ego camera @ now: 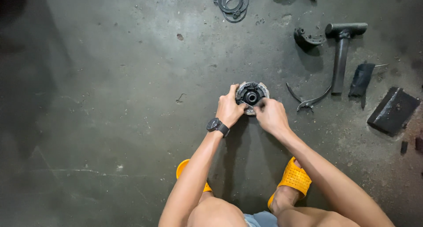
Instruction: Repairing and assembling a centrifugal clutch assembly for a motorcycle.
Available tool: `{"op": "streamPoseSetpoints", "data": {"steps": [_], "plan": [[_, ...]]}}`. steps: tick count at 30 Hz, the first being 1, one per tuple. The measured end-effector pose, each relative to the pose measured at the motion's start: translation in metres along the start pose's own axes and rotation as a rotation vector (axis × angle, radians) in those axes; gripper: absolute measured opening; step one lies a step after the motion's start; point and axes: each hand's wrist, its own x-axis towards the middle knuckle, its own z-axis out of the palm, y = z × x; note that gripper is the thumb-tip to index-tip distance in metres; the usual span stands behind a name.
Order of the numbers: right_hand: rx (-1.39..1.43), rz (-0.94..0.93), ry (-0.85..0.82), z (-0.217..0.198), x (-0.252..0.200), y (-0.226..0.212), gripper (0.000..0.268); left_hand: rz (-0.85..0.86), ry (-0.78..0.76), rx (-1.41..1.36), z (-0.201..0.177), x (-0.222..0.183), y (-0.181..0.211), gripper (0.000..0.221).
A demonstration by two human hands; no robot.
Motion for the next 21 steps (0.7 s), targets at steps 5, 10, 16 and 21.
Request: {"op": "streamPoseSetpoints", "data": {"steps": [5,10,16,21], "plan": [[0.6,0.393,-0.127,0.039,0.001,0.033,0.017,0.013,-0.008,-0.018,0.002,0.002,-0.008,0.067],[0.887,0.56,-0.17,0.047,-0.008,0.025,0.013,0.008,-0.02,-0.043,0.007,0.002,-0.017,0.066],[0.916,0.58,-0.225,0.035,0.002,0.017,0.007,-0.043,-0.023,-0.011,0.004,0.003,-0.006,0.066],[0.065,0.087,-0.181,0.012,0.02,0.01,0.017,-0.146,-0.053,0.292,-0.003,0.009,0.02,0.057]]}}
